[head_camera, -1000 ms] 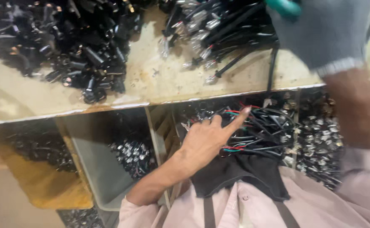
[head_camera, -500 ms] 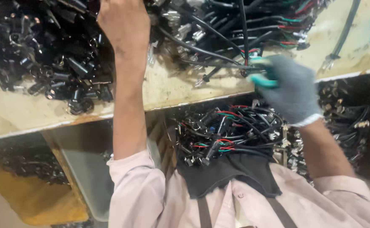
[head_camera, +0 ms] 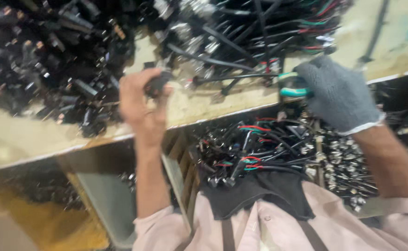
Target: The person repeatedly picks up black wires with colored inner conductors from a pile on a workbench, uses teal-handled pliers to cut the wire ends, and places the cut pieces into a bin below. The action is continuous and repetitive throughout the clip.
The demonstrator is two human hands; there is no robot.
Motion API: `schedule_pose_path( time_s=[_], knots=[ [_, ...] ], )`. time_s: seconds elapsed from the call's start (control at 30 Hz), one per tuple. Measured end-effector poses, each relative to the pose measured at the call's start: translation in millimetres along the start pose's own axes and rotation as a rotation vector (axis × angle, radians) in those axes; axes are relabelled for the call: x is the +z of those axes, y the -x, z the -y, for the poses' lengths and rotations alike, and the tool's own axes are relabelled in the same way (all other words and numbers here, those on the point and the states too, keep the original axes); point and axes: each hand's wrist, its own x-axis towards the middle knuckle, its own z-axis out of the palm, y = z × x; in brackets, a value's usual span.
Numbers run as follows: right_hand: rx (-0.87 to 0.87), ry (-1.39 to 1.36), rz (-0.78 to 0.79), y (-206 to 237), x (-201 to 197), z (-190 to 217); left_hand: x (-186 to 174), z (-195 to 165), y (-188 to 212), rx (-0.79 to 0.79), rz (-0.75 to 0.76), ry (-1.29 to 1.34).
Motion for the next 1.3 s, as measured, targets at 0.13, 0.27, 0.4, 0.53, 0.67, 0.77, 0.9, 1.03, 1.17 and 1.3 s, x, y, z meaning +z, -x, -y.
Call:
schedule_pose_path(
  time_s=[0.13,0.27,0.4,0.53,0.67,0.77,0.9,1.03,1.17,1.3],
  knots=[
    [-0.15,0.167,0.225,-14.1,17.4,-15.0,32.6,-37.6,26.6,-0.132,0.118,0.8],
    [-0.183,0.243,0.367,-36.0,9.3,-8.2,63.6,-61.5,59.3,-0.496,0.449,0.989],
    [0.076,-0.402,0.078,-35.1,-15.8,17.6,65.0,-58.9,74.9,-0.254,0.46,0.677],
    [-0.302,-0.656,-0.041,-3.8,-16.2,52.6,61.7,-60.1,75.7,-0.313,0.57,0.556],
    [-0.231,-0.71,-0.006,1.5,-2.7,71.3,67.9,-67.5,74.6,-0.404,0.646,0.483],
    [0.379,-1.002,0.11,-1.2,-4.1,87.4,70.0,-68.4,78.2,0.004,0.364,0.186],
    [0.227,-1.029,-0.085,-1.0,-21.1,103.0,62.3,-65.5,86.2,-0.109,0.432,0.423],
    [-0.096,-0.751,-0.091,-4.3,-33.1,107.0,58.3,-65.1,92.5,-0.226,0.451,0.475],
    [-0.134,-0.85,0.017,-21.1,-34.4,98.8,63.9,-62.2,100.1,-0.762,0.505,0.908],
    [-0.133,-1.403,-0.095,-16.4,-30.3,98.0,65.5,-53.0,111.0,-0.369,0.508,0.808]
  ],
)
